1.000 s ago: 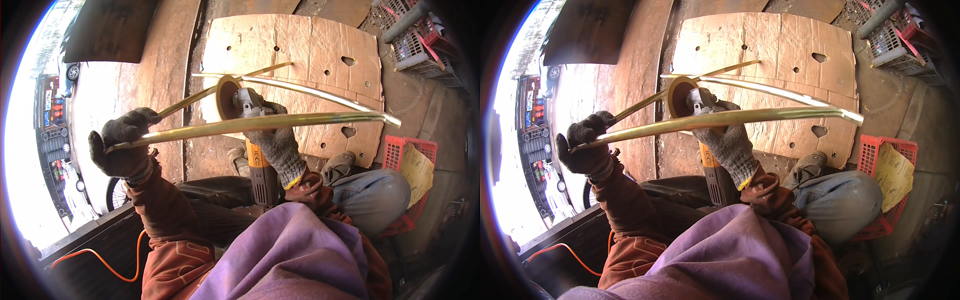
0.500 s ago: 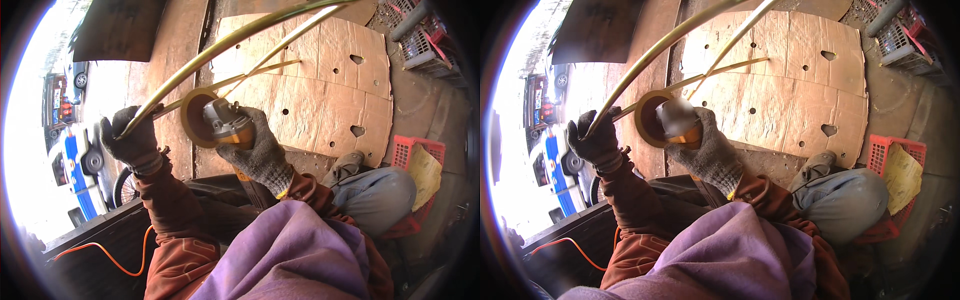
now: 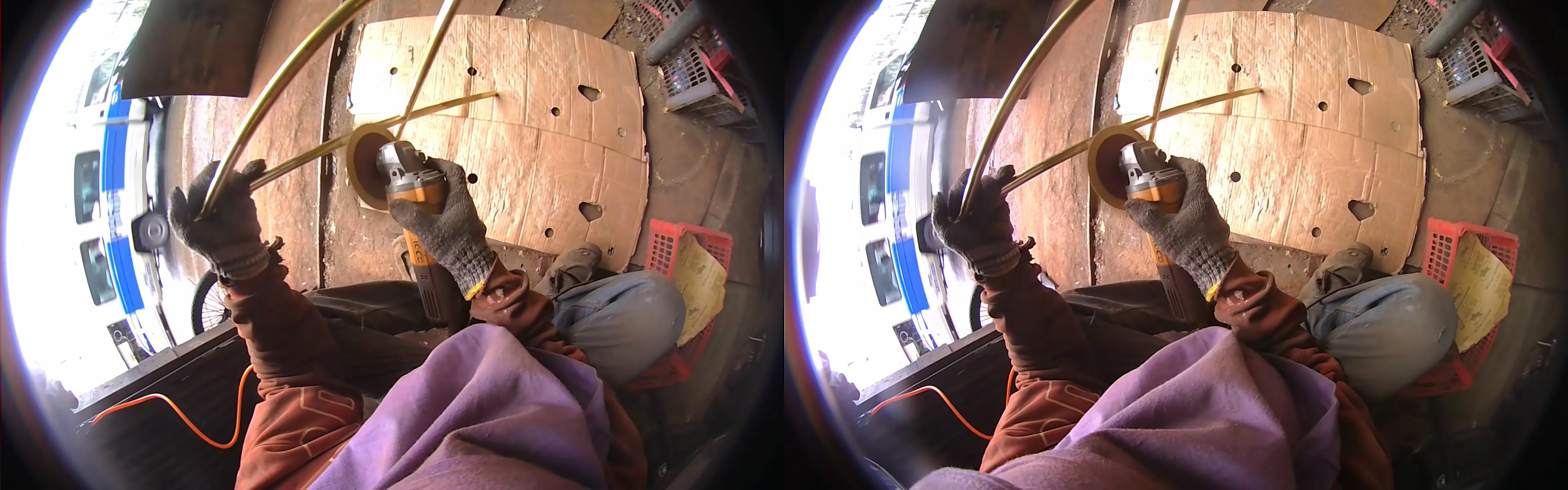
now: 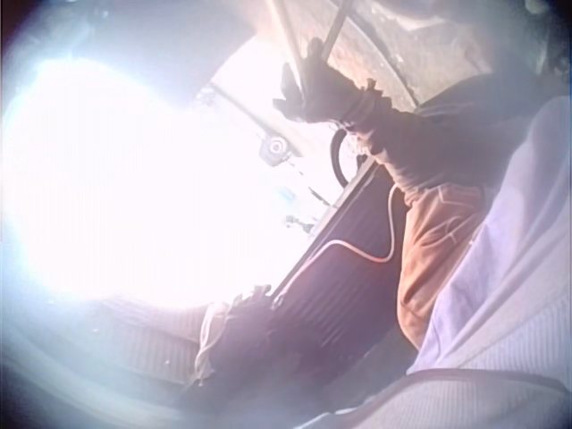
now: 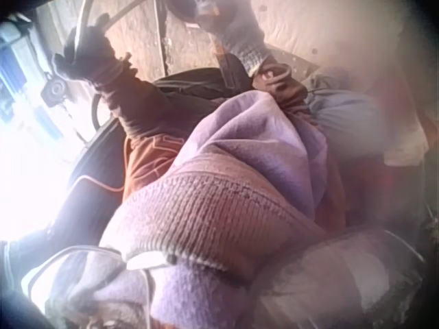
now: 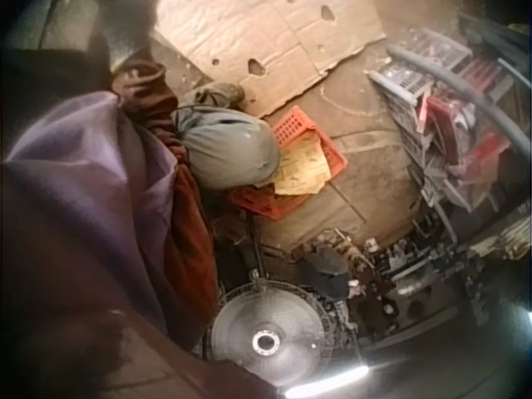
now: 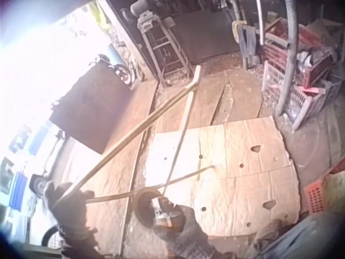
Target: The person uses a handheld angle grinder to grind and polish the surface of several thin, curved metal rods while sitting on the floor of a workshop.
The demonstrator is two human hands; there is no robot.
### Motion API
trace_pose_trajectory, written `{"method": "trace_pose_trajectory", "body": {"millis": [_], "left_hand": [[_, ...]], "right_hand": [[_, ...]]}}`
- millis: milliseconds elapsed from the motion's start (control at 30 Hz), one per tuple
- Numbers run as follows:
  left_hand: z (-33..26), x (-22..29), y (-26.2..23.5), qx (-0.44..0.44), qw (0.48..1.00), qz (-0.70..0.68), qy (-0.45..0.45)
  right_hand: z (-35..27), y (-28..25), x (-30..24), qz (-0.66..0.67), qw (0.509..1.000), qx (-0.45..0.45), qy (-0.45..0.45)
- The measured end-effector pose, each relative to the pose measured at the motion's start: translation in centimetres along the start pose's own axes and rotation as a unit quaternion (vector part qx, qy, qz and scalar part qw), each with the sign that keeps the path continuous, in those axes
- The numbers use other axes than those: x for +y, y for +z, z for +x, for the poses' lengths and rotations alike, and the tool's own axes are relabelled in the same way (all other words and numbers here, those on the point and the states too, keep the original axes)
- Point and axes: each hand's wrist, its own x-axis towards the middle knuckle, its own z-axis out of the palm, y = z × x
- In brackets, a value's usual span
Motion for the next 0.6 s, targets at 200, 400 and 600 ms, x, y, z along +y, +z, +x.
{"method": "trace_pose_trajectory", "body": {"millis": [200,400,600], "left_hand": [[0.2,-0.1,-1.2,0.005,0.999,0.041,0.023],[0.0,-0.3,-2.1,-0.023,0.999,0.046,0.012],[-0.4,-0.7,0.0,0.094,0.991,0.092,0.030]], "right_hand": [[-1.3,2.3,-1.9,0.067,0.995,-0.059,-0.046],[-1.4,2.3,-1.3,0.012,0.998,-0.051,-0.027],[0.0,0.7,0.4,0.035,0.999,-0.011,0.025]]}}
